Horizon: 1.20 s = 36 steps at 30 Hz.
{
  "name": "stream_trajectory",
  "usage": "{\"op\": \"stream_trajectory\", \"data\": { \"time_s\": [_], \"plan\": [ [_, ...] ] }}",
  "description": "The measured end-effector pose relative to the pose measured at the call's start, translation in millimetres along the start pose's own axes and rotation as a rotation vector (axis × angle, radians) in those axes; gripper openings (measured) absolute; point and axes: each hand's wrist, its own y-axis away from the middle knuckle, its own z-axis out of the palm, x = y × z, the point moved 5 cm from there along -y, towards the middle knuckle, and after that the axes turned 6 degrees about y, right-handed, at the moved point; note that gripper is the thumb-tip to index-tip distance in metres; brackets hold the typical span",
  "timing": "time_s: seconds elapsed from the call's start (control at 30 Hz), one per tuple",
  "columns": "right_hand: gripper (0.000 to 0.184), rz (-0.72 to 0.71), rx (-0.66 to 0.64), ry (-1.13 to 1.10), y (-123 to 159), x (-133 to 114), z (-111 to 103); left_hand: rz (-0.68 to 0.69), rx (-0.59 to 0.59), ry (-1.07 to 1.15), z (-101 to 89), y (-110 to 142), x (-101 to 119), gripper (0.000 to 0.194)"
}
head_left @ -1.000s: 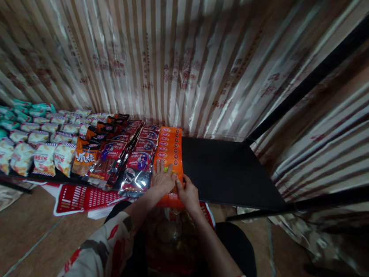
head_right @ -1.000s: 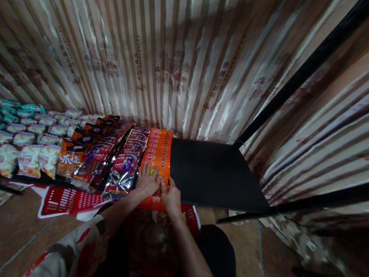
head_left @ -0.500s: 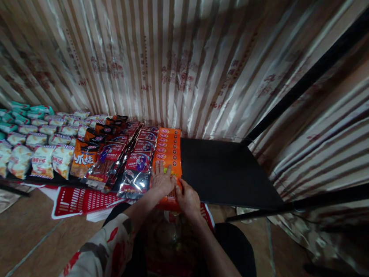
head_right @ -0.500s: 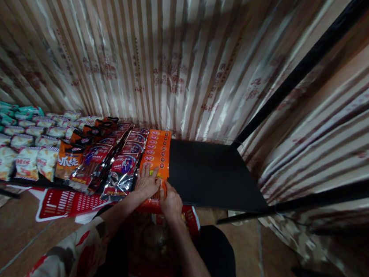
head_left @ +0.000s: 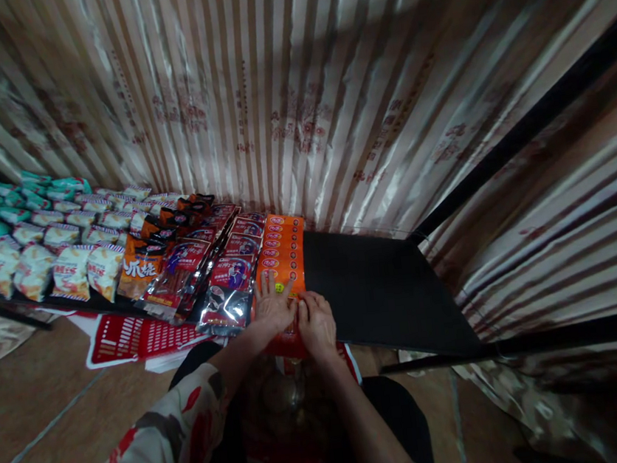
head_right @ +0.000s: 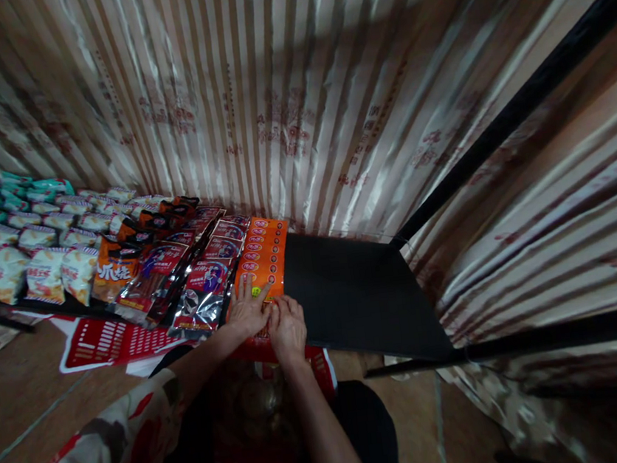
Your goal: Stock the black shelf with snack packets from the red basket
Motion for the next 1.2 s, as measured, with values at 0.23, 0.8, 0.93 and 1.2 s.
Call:
{"op": "stream_trajectory", "data": {
  "time_s": [0.23, 0.8, 0.93, 1.2],
  "plan": [
    [0.053, -0.076, -0.159, -0.108, -33, -5, 22, -0.009, 0.018, -0.011, 3.7, 2, 1, 0.054],
    [0.054, -0.09, -0.193, -0.076, -34, 8, 41, 0.024, 0.062, -0.049, 12.5, 0, -2, 0.054],
    [0.055, -0.08, -0.164, -0.118, -35, 8, 39, 0.019, 0.069, -0.055, 12.2, 1, -1, 0.054],
    [0.062, -0.067, -0.146, -0.259, -29, 13, 32, 0.021, 0.095, -0.056, 12.8, 0, -2, 0.057]
  ]
}}
